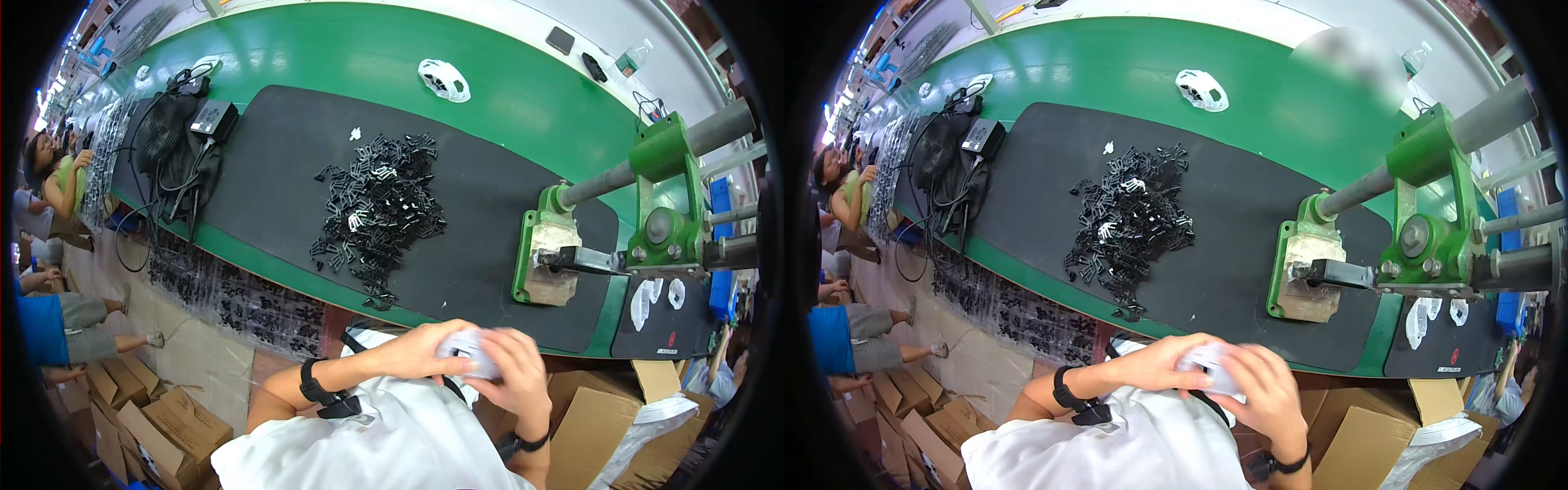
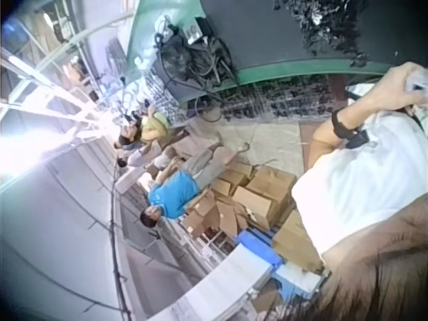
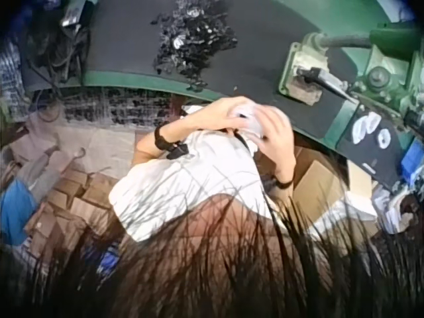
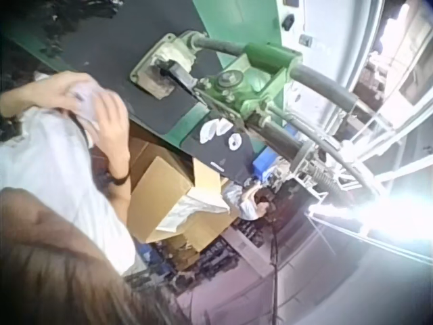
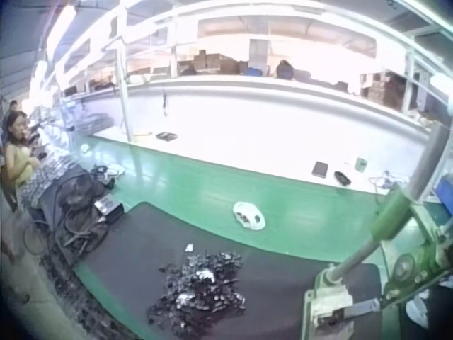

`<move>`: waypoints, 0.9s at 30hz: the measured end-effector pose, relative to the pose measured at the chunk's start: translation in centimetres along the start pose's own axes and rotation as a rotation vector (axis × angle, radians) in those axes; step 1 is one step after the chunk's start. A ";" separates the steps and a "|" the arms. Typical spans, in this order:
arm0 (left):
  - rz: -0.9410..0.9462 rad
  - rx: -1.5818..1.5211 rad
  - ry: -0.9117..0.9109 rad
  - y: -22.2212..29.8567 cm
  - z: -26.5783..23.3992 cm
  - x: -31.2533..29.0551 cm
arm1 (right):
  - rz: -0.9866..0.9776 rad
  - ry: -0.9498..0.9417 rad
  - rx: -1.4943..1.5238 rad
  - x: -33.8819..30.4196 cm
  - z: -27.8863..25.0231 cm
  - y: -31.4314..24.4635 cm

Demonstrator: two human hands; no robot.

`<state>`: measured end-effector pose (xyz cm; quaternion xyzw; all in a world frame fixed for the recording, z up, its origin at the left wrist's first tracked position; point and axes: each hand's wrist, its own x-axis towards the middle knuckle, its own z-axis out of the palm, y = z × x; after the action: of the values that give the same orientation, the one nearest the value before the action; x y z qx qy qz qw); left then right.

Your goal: Manually assembling small plastic electronic components using a press machine.

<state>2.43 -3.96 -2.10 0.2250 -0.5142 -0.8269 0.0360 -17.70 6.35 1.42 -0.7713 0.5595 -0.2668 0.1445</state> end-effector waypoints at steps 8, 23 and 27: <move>0.160 0.362 0.271 -5.0 -2.9 -10.2 | 0.117 -0.106 0.523 9.6 4.8 0.4; 0.201 0.343 0.326 -5.7 -3.2 -8.7 | -0.466 -0.070 0.006 13.7 10.5 1.0; 0.224 0.307 0.344 -4.7 -3.7 -8.6 | -0.389 -0.028 0.011 13.7 8.9 2.7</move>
<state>12.45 -2.36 -4.72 0.3068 -0.6416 -0.6797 0.1796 -11.56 -8.12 -3.80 -0.8679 0.3961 -0.2818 0.1021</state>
